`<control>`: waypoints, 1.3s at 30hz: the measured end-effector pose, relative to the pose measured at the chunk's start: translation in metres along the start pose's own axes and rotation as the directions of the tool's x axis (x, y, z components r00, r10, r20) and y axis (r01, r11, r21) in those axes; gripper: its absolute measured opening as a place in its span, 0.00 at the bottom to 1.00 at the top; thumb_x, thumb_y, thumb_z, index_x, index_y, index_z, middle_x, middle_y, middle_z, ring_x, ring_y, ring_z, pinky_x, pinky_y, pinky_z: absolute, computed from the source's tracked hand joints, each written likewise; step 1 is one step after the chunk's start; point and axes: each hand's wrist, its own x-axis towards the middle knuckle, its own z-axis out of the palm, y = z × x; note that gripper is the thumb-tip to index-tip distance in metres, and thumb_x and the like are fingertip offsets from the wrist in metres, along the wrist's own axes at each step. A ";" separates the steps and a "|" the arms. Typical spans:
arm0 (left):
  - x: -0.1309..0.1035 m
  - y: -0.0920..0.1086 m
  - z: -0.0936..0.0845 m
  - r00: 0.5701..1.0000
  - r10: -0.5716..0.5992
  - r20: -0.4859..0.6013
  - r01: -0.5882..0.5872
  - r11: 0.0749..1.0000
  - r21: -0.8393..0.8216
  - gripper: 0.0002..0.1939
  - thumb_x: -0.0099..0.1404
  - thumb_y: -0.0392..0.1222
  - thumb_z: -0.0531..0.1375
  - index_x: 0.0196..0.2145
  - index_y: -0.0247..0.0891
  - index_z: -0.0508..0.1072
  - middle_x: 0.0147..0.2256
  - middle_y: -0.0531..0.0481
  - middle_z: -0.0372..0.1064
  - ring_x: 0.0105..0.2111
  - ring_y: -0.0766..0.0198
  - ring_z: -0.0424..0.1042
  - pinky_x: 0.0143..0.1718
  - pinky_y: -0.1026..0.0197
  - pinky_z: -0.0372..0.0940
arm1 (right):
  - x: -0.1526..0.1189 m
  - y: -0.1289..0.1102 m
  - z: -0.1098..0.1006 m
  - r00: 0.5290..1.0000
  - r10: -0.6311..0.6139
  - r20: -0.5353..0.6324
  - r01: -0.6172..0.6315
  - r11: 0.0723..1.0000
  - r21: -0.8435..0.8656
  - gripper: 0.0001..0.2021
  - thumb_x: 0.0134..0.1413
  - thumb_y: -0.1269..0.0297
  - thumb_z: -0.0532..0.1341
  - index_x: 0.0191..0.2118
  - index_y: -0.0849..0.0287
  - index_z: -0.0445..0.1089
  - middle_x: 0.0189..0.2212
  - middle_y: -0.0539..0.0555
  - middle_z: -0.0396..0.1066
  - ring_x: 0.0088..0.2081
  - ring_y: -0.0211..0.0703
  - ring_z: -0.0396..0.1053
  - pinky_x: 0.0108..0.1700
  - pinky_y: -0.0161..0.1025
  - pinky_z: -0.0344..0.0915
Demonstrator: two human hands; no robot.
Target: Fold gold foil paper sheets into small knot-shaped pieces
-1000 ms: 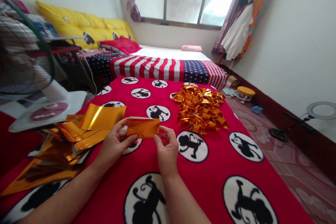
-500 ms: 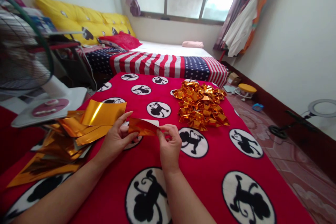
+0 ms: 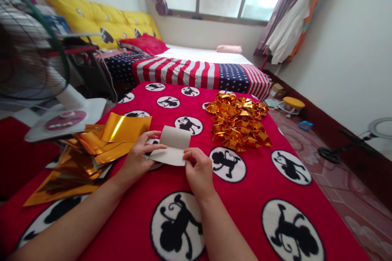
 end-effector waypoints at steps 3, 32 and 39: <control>-0.001 -0.002 -0.001 0.991 0.071 0.113 -0.077 0.996 0.050 0.17 0.51 0.28 0.64 0.36 0.45 0.81 0.44 0.47 0.73 0.46 0.55 0.69 0.51 0.51 0.66 | 0.001 -0.001 -0.006 0.991 -0.061 0.115 0.078 0.985 -0.151 0.12 0.46 0.79 0.56 0.28 0.55 0.72 0.36 0.52 0.75 0.41 0.46 0.70 0.45 0.45 0.67; -0.003 0.005 -0.017 0.949 -0.162 0.269 0.188 0.980 -0.072 0.09 0.62 0.42 0.60 0.37 0.43 0.80 0.41 0.47 0.78 0.39 0.58 0.76 0.42 0.60 0.68 | 0.003 -0.008 -0.006 0.983 0.087 0.160 -0.039 0.959 -0.281 0.08 0.57 0.69 0.57 0.27 0.55 0.67 0.38 0.51 0.75 0.38 0.43 0.71 0.40 0.38 0.63; -0.003 -0.001 -0.014 0.939 -0.282 0.197 0.294 0.955 -0.038 0.07 0.55 0.42 0.65 0.22 0.38 0.75 0.35 0.47 0.77 0.34 0.59 0.75 0.37 0.61 0.68 | 0.004 -0.002 0.000 0.985 0.156 0.079 -0.111 0.908 -0.405 0.10 0.52 0.67 0.62 0.23 0.56 0.64 0.31 0.51 0.69 0.26 0.38 0.65 0.29 0.36 0.59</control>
